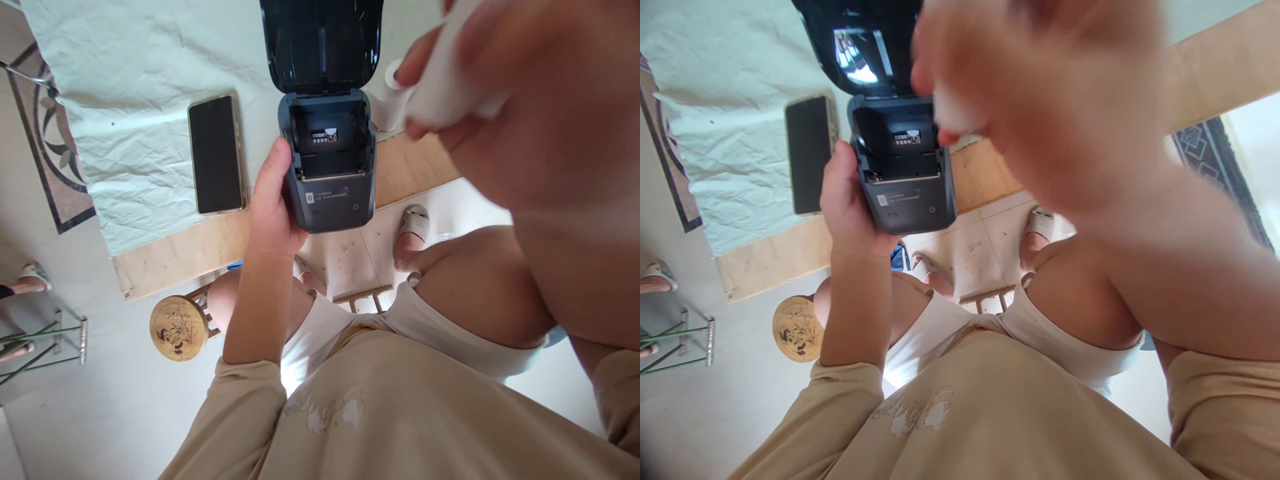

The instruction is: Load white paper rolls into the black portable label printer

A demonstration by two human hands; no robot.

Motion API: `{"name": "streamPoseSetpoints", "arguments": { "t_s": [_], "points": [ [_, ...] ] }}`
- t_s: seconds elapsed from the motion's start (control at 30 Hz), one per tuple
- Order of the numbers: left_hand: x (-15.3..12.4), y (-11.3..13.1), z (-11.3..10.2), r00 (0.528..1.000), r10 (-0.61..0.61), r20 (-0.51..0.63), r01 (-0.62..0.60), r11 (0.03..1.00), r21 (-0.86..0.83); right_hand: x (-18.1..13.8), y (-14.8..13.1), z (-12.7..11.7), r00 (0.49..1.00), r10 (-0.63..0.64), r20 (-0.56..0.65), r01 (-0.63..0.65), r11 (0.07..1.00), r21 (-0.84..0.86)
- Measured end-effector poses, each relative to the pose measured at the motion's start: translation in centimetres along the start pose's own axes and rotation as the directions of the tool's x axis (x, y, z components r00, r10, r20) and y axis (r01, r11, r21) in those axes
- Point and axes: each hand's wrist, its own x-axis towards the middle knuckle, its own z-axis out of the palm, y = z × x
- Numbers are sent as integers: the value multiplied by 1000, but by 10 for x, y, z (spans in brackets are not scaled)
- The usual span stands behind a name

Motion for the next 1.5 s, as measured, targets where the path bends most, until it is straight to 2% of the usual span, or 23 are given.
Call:
{"name": "streamPoseSetpoints", "arguments": {
  "t_s": [0.03,0.07,0.1,0.13,0.17,0.23,0.3,0.4,0.47,0.53,0.6,0.67,0.73,0.83,0.93,1.0,1.13,1.23,1.3,1.33,1.4,1.5],
  "points": [
    [0,1,-1,999,29,-17,-29,999,-12,-4,-8,10,993,-114,-40,118,982,144],
    [0,1,-3,997,66,-41,-67,998,-14,-7,-13,19,954,-297,35,298,954,-27],
    [0,0,-4,993,98,-58,-98,995,-6,-8,-14,26,919,-394,22,393,910,-132],
    [0,0,-5,990,122,-70,-122,993,8,-8,-12,31,898,-438,37,434,871,-229],
    [0,-1,-5,988,139,-71,-137,990,23,-7,-9,35,899,-435,49,427,847,-317],
    [0,-4,-6,986,159,-51,-157,987,42,-4,0,38,939,-344,21,326,868,-374],
    [1,-7,-8,985,169,-33,-167,985,47,-1,6,40,946,-324,-14,288,858,-425],
    [4,-12,-11,977,214,-16,-213,975,59,2,8,48,880,-457,-130,333,789,-516],
    [5,-12,-13,973,230,13,-230,972,45,4,8,53,848,-499,-179,337,767,-546],
    [5,-10,-14,980,189,69,-190,982,11,7,9,56,856,-495,-152,332,750,-572],
    [3,-7,-14,987,126,101,-125,992,-9,9,12,55,878,-475,-58,357,731,-582],
    [2,-4,-14,991,91,98,-90,996,-13,11,16,52,894,-447,4,370,735,-568],
    [1,-4,-13,994,80,72,-81,997,7,12,18,49,897,-442,10,373,745,-554],
    [1,-5,-11,996,75,43,-78,995,54,10,17,45,864,-502,-35,386,707,-592],
    [2,-6,-11,995,90,49,-93,994,60,4,14,43,834,-551,-25,411,650,-639],
    [1,-5,-11,992,99,75,-102,994,43,-1,12,44,802,-596,36,483,611,-627],
    [-2,-4,-16,985,118,130,-128,989,71,-9,13,49,703,-687,184,652,519,-553],
    [-1,-5,-21,984,124,130,-140,982,125,-9,13,51,671,-703,235,706,509,-493],
    [1,-5,-23,982,131,138,-152,977,151,-9,11,48,703,-673,230,689,564,-455],
    [2,-6,-25,980,135,146,-159,973,166,-8,9,45,742,-636,211,652,612,-447],
    [4,-7,-28,974,141,179,-174,966,189,-9,4,39,837,-531,135,526,711,-467],
    [6,-9,-31,962,159,222,-203,960,192,-8,5,31,905,-425,-24,377,826,-419]
  ]
}}
